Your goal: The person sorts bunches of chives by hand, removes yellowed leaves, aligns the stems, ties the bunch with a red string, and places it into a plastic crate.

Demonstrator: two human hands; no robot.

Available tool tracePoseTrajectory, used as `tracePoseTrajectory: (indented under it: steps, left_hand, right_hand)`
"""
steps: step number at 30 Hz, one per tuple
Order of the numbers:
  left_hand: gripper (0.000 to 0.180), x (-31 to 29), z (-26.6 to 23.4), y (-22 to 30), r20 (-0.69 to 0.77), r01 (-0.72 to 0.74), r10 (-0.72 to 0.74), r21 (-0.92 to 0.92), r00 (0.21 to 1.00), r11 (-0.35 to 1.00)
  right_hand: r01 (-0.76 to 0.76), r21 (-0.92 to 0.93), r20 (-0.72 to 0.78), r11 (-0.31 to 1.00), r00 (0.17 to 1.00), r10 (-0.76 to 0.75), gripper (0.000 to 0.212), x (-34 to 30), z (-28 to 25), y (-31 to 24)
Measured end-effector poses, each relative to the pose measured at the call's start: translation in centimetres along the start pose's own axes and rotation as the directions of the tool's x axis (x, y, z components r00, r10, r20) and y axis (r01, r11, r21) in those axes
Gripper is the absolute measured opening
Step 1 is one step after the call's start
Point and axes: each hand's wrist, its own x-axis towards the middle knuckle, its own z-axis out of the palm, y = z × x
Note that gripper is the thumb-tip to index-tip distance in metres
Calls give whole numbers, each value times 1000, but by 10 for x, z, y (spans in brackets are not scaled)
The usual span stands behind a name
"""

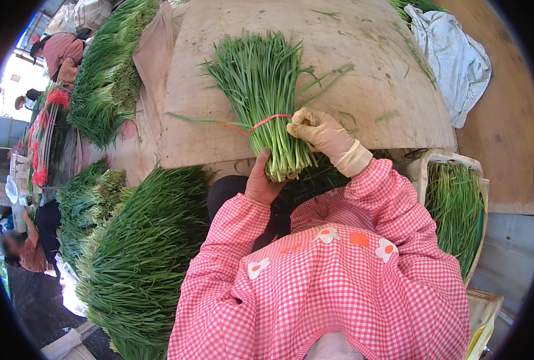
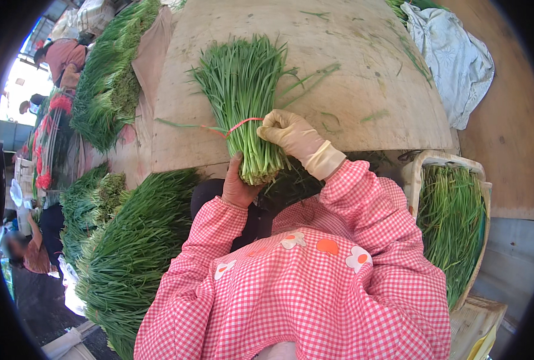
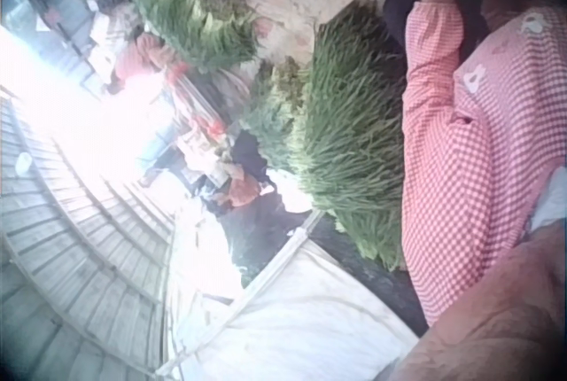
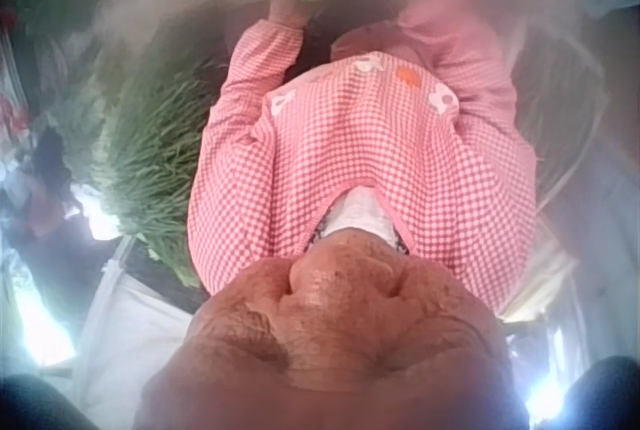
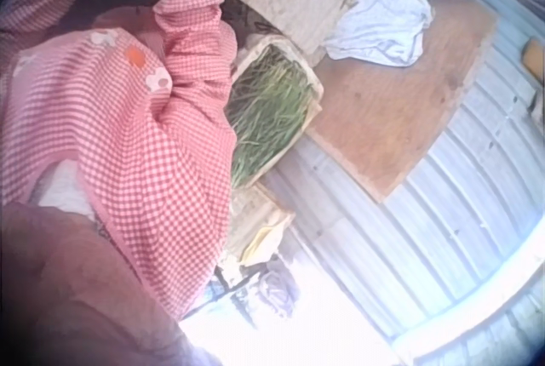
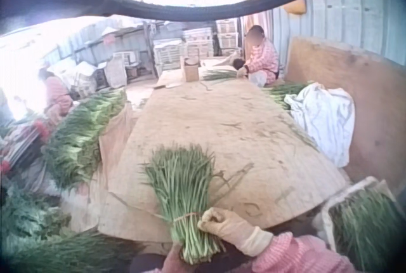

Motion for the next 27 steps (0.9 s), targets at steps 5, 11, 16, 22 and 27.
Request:
tracePoseTrajectory:
  steps: [5,11,16,22,27]
  left_hand:
    - [60,0,-7,0,-41,3,0,67,999,998]
    - [59,0,-7,0,-42,20,-18,63,999,998]
    - [57,0,-4,0,-54,1,2,43,999,999]
    - [56,-1,-1,0,-52,-29,31,36,998,999]
    - [55,1,-2,-1,-23,3,-3,9,1000,1000]
  right_hand:
    - [165,-50,82,985,984,-161,12,-11,-3,-5]
    - [-89,129,155,988,986,68,10,-21,-4,-1]
    - [-358,357,324,863,914,245,11,-48,-1,-27]
    - [374,196,306,906,855,-419,19,-123,-54,-65]
    - [77,-953,132,293,976,175,16,-112,-51,-50]
